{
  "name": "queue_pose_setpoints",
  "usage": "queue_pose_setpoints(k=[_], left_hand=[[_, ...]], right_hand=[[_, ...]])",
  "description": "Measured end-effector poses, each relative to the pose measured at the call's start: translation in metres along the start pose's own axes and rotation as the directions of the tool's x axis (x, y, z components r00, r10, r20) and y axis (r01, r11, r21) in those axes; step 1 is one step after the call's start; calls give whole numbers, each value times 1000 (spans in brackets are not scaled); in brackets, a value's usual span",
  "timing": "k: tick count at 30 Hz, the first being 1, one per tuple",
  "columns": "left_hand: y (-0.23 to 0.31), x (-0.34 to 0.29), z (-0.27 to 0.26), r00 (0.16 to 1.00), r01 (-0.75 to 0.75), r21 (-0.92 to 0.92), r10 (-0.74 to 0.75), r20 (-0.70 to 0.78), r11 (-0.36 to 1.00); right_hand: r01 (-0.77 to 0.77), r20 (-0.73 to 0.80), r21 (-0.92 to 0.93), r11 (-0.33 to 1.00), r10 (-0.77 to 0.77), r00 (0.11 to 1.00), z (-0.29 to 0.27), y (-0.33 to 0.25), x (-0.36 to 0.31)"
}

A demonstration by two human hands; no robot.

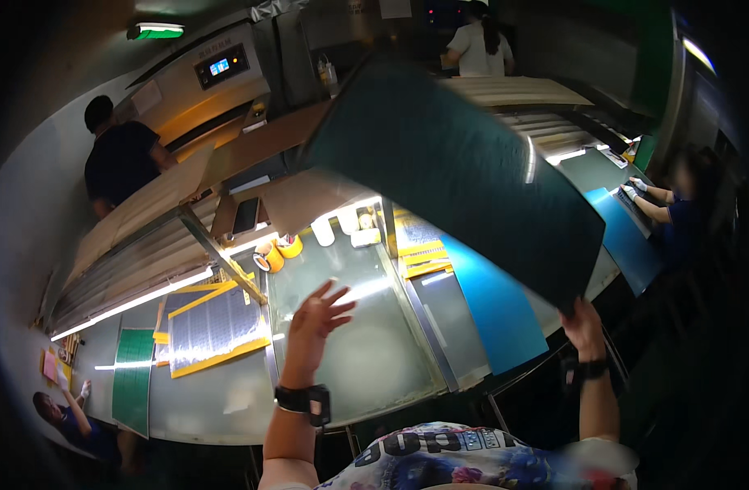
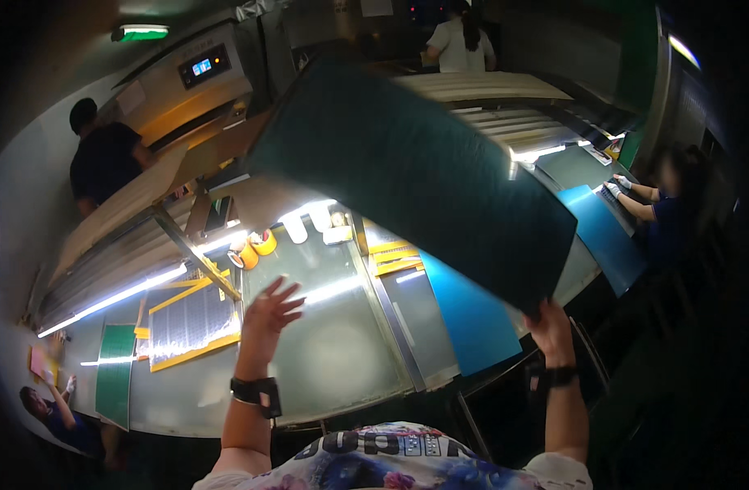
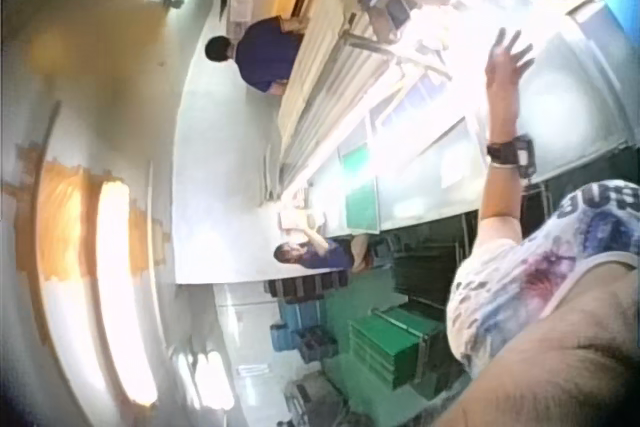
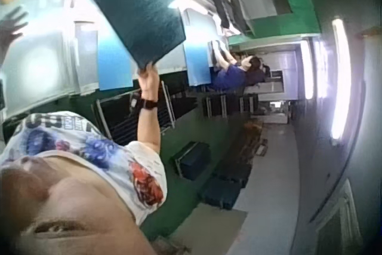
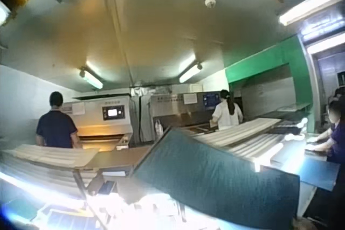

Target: The recorder gathers blue-colored panels and place them into metal storage racks on the fabrication floor.

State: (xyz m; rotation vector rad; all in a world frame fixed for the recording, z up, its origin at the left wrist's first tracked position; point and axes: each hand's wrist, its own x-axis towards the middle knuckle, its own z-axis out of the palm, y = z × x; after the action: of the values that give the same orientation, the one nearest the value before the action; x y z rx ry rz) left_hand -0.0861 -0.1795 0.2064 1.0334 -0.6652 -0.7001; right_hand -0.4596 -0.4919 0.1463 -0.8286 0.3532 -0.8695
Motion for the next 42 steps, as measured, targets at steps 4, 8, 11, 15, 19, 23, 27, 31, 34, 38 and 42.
queue_pose_setpoints(k=[4, 8, 11, 15, 19, 23, 27, 31, 34, 38, 42], left_hand=[[-54, -12, 21, 972, 146, 178, -174, 157, 973], [-104, -54, 10, 930, 300, 280, -345, 127, 912], [-114, -80, -6, 894, 440, 306, -443, -63, 844], [-131, -101, -11, 852, 510, 220, -454, -261, 832], [-147, -111, -2, 799, 573, 168, -502, -330, 802], [-167, -120, 11, 738, 655, 119, -598, -314, 746], [-207, -130, 9, 685, 726, 197, -668, -291, 658], [-219, -132, 34, 647, 760, 189, -697, -308, 622], [-235, -138, 45, 654, 756, 236, -706, -272, 611], [-224, -138, 65, 670, 741, 157, -702, -239, 653], [-211, -142, 72, 660, 717, -214, -745, -101, 664]], right_hand=[[-3, 25, 373, 928, -7, 1000, 62, -8, 115], [29, 147, 248, 968, -67, 987, 118, -18, 230], [59, 44, 146, 987, -67, 997, 154, -19, 297], [-99, 183, 60, 993, 86, 979, 150, -25, 327], [435, 438, -898, 68, 46, 898, 69, 0, 298], [-116, -162, -848, -516, 44, 986, -111, 54, 177], [-540, -623, -780, -318, 300, 723, -196, 89, 77], [-487, -484, -871, -60, 269, 832, -227, 110, 39], [-503, -422, -856, 115, 405, 811, -215, 110, 41], [-664, -50, -363, 654, 698, 715, -137, 96, 16], [-600, 29, -361, 714, 651, 758, -65, 100, -39]])
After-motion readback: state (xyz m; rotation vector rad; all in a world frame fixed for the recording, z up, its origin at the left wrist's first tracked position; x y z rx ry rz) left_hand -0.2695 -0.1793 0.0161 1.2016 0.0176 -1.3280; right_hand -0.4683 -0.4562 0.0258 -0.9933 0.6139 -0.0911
